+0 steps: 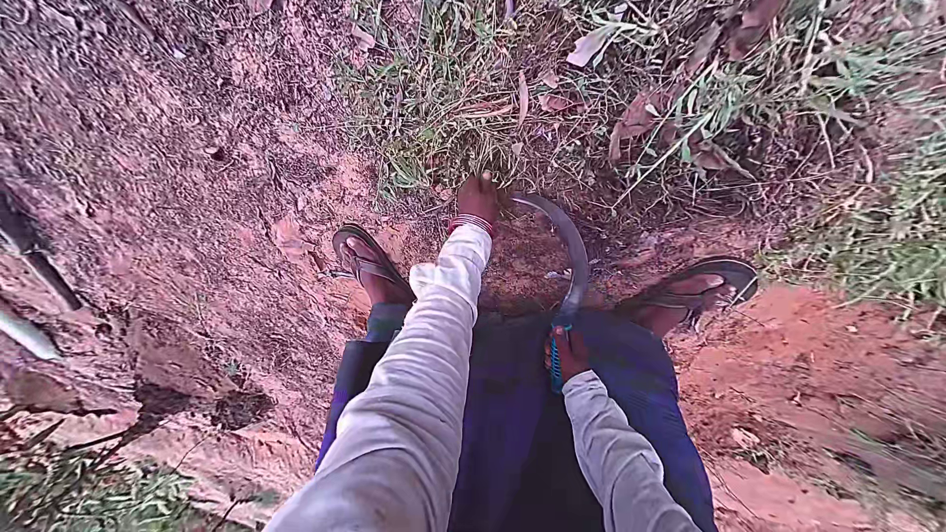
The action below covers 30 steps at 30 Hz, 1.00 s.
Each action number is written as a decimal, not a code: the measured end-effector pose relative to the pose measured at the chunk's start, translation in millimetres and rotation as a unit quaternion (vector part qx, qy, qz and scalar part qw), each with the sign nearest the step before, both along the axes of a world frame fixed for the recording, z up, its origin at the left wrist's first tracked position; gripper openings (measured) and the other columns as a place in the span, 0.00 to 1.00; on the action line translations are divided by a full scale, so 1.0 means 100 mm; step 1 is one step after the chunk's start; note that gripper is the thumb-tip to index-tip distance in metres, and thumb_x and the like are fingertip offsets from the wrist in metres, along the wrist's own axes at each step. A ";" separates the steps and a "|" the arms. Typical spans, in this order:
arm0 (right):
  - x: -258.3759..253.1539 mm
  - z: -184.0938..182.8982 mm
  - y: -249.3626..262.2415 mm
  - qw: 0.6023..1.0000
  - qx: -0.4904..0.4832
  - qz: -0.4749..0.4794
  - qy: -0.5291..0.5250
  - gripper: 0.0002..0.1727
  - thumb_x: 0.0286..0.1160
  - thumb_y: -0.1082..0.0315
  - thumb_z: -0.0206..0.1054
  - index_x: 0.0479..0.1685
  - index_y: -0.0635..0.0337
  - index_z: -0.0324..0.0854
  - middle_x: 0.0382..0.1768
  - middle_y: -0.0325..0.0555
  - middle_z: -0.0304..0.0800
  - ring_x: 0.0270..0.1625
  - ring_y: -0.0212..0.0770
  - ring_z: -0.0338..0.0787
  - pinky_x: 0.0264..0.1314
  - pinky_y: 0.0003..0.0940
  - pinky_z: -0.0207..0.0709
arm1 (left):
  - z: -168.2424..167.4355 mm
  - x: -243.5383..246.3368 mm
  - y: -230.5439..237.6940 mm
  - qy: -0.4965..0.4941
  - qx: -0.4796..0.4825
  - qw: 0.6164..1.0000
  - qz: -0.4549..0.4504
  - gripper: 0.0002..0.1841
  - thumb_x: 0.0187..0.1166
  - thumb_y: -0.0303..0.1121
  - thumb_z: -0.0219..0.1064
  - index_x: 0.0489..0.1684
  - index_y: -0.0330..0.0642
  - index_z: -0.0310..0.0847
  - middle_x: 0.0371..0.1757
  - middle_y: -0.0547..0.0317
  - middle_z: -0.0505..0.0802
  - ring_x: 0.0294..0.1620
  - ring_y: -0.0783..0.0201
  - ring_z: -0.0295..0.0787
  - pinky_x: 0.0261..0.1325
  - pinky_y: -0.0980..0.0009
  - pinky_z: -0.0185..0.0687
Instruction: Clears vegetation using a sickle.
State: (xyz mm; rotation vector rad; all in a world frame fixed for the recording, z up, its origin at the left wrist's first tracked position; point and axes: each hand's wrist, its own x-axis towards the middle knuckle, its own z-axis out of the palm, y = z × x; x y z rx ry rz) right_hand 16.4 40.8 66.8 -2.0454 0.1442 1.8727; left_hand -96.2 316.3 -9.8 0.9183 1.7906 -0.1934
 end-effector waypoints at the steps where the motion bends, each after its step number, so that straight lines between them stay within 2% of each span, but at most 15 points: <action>1: 0.02 -0.08 0.05 0.999 0.001 0.047 -0.010 0.16 0.92 0.64 0.49 0.46 0.71 0.72 0.15 0.31 0.73 0.13 0.25 0.74 0.20 0.21 0.75 | 0.02 0.00 -0.01 -0.006 0.003 1.000 0.002 0.25 0.98 0.36 0.42 0.65 0.16 0.74 0.58 0.25 0.87 0.64 0.38 0.84 0.75 0.47 0.73; 3: 0.04 -0.25 0.19 0.985 -0.021 0.173 -0.018 0.23 0.94 0.59 0.52 0.58 0.77 0.75 0.20 0.40 0.76 0.18 0.31 0.77 0.26 0.29 0.76 | 0.08 0.02 -0.04 -0.019 -0.005 1.000 -0.005 0.25 0.98 0.36 0.44 0.76 0.17 0.67 0.68 0.22 0.84 0.74 0.36 0.81 0.82 0.47 0.68; 6: 0.07 -0.45 0.44 0.951 -0.077 0.299 0.024 0.31 0.94 0.51 0.52 0.77 0.74 0.69 0.39 0.60 0.87 0.35 0.50 0.88 0.49 0.47 0.82 | 0.10 0.15 0.01 -0.034 -0.002 0.999 -0.038 0.27 0.98 0.36 0.43 0.82 0.18 0.62 0.75 0.22 0.80 0.81 0.36 0.76 0.86 0.47 0.63; 8: 0.08 -0.49 0.50 0.943 -0.086 0.319 0.033 0.32 0.94 0.51 0.52 0.79 0.73 0.67 0.43 0.62 0.88 0.38 0.52 0.90 0.53 0.49 0.82 | 0.02 0.23 0.11 -0.028 0.001 0.999 -0.040 0.27 0.98 0.37 0.43 0.84 0.20 0.59 0.78 0.24 0.78 0.82 0.39 0.74 0.87 0.50 0.62; 12: -0.15 -0.18 0.37 0.953 -0.111 0.276 0.050 0.31 0.93 0.49 0.53 0.74 0.72 0.70 0.34 0.56 0.86 0.30 0.48 0.86 0.44 0.45 0.82 | 0.02 0.32 0.41 0.060 -0.077 0.988 -0.121 0.29 0.95 0.32 0.50 0.91 0.24 0.49 0.89 0.28 0.67 0.92 0.40 0.61 0.93 0.50 0.53; 13: -0.23 -0.02 0.29 0.953 -0.122 0.272 0.056 0.31 0.93 0.48 0.53 0.71 0.72 0.73 0.35 0.58 0.86 0.32 0.50 0.87 0.45 0.47 0.82 | 0.02 0.33 0.50 0.079 -0.079 0.981 -0.158 0.30 0.94 0.31 0.53 0.91 0.24 0.49 0.90 0.28 0.64 0.94 0.40 0.57 0.94 0.50 0.51; 15: -0.36 0.33 0.11 0.947 -0.141 0.274 0.090 0.32 0.92 0.50 0.56 0.72 0.76 0.75 0.53 0.72 0.89 0.58 0.63 0.90 0.68 0.58 0.75 | 0.02 0.33 0.73 0.129 -0.063 0.952 -0.269 0.29 0.93 0.31 0.54 0.89 0.22 0.54 0.92 0.28 0.62 0.96 0.41 0.52 0.95 0.52 0.47; 16: -0.43 0.53 0.03 0.949 -0.147 0.261 0.096 0.31 0.91 0.52 0.57 0.72 0.77 0.76 0.55 0.74 0.89 0.61 0.65 0.89 0.72 0.59 0.73 | 0.00 0.33 0.80 0.140 -0.067 0.936 -0.316 0.29 0.93 0.31 0.53 0.89 0.22 0.54 0.92 0.28 0.61 0.96 0.41 0.51 0.96 0.53 0.46; 17: -0.47 0.75 0.01 0.956 -0.153 0.237 0.084 0.29 0.92 0.54 0.57 0.68 0.78 0.78 0.47 0.69 0.90 0.52 0.59 0.91 0.63 0.54 0.78 | 0.08 0.33 0.79 0.141 -0.093 0.917 -0.363 0.29 0.93 0.30 0.54 0.89 0.22 0.53 0.92 0.27 0.60 0.96 0.40 0.49 0.96 0.52 0.44; 18: -0.49 0.85 0.08 0.968 -0.145 0.196 0.062 0.26 0.93 0.55 0.56 0.62 0.77 0.78 0.31 0.56 0.85 0.32 0.46 0.87 0.43 0.42 0.81 | 0.20 0.33 0.82 0.130 -0.114 0.910 -0.376 0.29 0.92 0.31 0.56 0.88 0.22 0.56 0.91 0.26 0.61 0.95 0.38 0.52 0.95 0.50 0.46; 20: -0.40 0.90 0.40 0.989 -0.119 0.082 0.019 0.23 0.94 0.57 0.52 0.54 0.75 0.74 0.16 0.40 0.73 0.14 0.32 0.77 0.22 0.29 0.78 | 0.35 0.25 0.83 0.077 -0.129 0.936 -0.318 0.27 0.94 0.33 0.54 0.84 0.21 0.61 0.87 0.26 0.69 0.91 0.37 0.61 0.91 0.46 0.54; 22: -0.22 1.12 0.54 0.990 -0.143 0.004 0.002 0.20 0.96 0.57 0.49 0.47 0.70 0.71 0.12 0.36 0.70 0.10 0.29 0.75 0.16 0.26 0.77 | 0.38 0.06 0.48 0.002 -0.119 0.973 -0.196 0.27 0.95 0.39 0.55 0.82 0.22 0.66 0.79 0.23 0.78 0.85 0.34 0.71 0.87 0.41 0.61; 25: -0.04 1.33 0.58 0.983 -0.179 -0.032 -0.020 0.22 0.97 0.54 0.45 0.44 0.66 0.70 0.12 0.37 0.71 0.09 0.31 0.76 0.13 0.29 0.78 | 0.60 -0.12 0.02 -0.022 -0.134 0.970 -0.204 0.26 0.96 0.40 0.52 0.83 0.28 0.68 0.75 0.25 0.82 0.80 0.31 0.76 0.85 0.33 0.59; 28: -0.05 1.31 0.51 0.981 -0.182 -0.050 -0.043 0.23 0.97 0.53 0.43 0.39 0.64 0.68 0.11 0.35 0.70 0.09 0.31 0.75 0.12 0.29 0.78 | 0.76 -0.15 -0.42 -0.024 -0.199 0.964 -0.177 0.25 0.97 0.38 0.48 0.86 0.30 0.64 0.74 0.27 0.83 0.78 0.36 0.79 0.84 0.43 0.66; 30: -0.08 1.17 0.48 0.983 -0.173 -0.039 -0.048 0.23 0.97 0.53 0.45 0.40 0.65 0.70 0.11 0.36 0.70 0.09 0.30 0.76 0.13 0.28 0.78 | 0.62 -0.23 -0.72 -0.013 -0.166 0.985 -0.054 0.26 0.93 0.37 0.58 0.83 0.26 0.66 0.72 0.26 0.84 0.77 0.38 0.81 0.83 0.48 0.68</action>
